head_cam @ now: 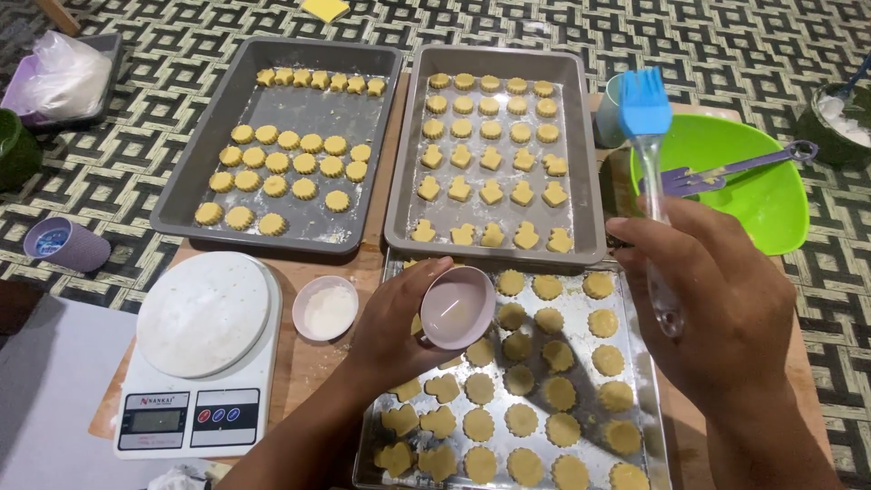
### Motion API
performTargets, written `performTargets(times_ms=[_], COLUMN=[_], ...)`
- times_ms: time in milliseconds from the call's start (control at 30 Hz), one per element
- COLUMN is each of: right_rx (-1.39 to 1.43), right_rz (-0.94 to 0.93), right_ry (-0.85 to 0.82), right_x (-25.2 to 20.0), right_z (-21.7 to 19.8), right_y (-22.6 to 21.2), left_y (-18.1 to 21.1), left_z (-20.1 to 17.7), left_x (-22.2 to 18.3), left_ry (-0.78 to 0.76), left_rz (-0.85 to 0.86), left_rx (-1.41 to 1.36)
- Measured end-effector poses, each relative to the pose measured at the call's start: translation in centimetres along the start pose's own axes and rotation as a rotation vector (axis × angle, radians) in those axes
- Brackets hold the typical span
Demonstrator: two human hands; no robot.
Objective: Brushing shaped dough pieces with a liquid wash using a silicone brush on a baking tray.
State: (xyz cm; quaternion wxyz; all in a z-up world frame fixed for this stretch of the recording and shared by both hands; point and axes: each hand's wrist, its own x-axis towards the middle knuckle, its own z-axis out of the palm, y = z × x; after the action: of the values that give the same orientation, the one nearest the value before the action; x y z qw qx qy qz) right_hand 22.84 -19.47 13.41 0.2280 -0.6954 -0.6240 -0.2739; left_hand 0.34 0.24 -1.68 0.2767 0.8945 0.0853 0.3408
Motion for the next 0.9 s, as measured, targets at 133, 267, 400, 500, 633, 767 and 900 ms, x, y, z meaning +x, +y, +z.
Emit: performTargets(times_ms=[133,267,400,500,633,767,900], right_rx=[-0.015,-0.143,-0.121,-0.183,-0.203,-0.007,0.268], right_rz=[0.026,0.067,0.029,0.092,0.095,-0.073,-0.12], right_ry=[-0.043,-0.103,-0.039,-0.154,-0.047,-0.199,-0.445], right_x=[0.0,-0.3,0.1,0.2,-0.3,0.0,-0.9], right_z=[-1.9,-2.7,-1.3,-0.3,1.0,-0.1,-3.9], right_y=[-0.4,0.0,0.4,0.9,3.0,1.7,-2.2], left_y=[-0.1,0.0,0.1,0.4,0.1,0.1,-0.3], left_z=[0.0,0.0,0.1,0.2,0.1,-0.2,0.2], left_x=[0.2,0.5,0.4,0.3,0.3,0.3,-0.4], left_ry=[0.02,0.047,0.036,0.039,0.019,0.013,-0.011], left_rz=[0.016,0.024,-0.009,-0.001,-0.034,-0.017,-0.019], left_rx=[-0.004,0.006,0.012,0.002,0.012,-0.014,-0.005])
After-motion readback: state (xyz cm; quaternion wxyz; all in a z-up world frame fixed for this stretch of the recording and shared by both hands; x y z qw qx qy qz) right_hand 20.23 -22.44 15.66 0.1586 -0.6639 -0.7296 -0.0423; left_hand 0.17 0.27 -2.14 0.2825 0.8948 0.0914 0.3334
